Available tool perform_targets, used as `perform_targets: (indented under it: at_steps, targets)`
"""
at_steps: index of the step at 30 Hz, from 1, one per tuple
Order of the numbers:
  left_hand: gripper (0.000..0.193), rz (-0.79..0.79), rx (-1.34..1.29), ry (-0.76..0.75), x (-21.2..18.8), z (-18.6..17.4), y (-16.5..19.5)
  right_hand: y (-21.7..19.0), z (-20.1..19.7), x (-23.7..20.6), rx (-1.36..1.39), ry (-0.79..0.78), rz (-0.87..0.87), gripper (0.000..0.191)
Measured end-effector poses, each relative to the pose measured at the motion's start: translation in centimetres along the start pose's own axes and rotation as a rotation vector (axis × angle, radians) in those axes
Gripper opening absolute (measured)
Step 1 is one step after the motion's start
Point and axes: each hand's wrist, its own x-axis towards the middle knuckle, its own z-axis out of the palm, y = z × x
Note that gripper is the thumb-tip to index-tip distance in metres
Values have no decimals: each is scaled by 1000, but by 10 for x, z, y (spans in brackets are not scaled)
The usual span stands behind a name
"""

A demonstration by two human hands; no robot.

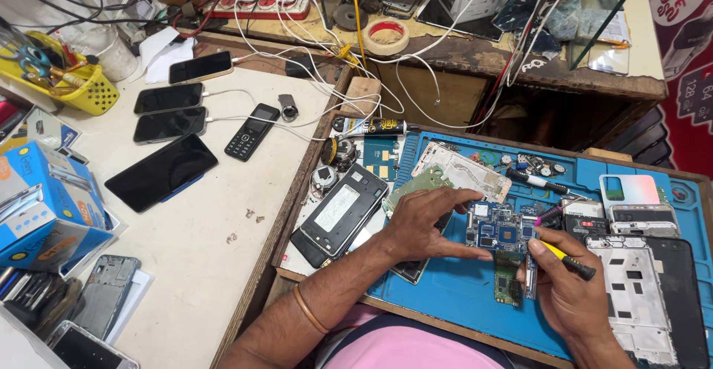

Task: The person holds a disassembled phone motherboard over a blue repair mat and uses a screwdriver to unscrew and work on the board, steadying it with the other hand among scattered phone parts and tools.

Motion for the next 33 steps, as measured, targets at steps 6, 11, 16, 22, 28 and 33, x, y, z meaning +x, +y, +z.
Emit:
perform_targets:
  at_steps: [6, 11, 16, 22, 28, 33]
  targets:
    - [80, -32, 19, -26, -3, 4, -2, -1, -1, -1, -3, -8, 15, 33]
    - [78, -38, -9, -32, -2, 4, -3, -3, -2, 0, -2, -28, 24, 33]
    - [77, -62, -26, -46, -1, 4, -2, -5, -3, 0, 9, -37, 33, 31]
    - [79, -84, -18, -59, -1, 4, 0, -4, -4, -1, 31, -48, 4, 29]
    - [78, -73, -18, -51, 0, 2, -2, -3, -3, 0, 19, -35, 15, 30]
    - [78, -52, -24, -39, -1, 1, -4, -1, -1, 0, 23, -54, 11, 29]
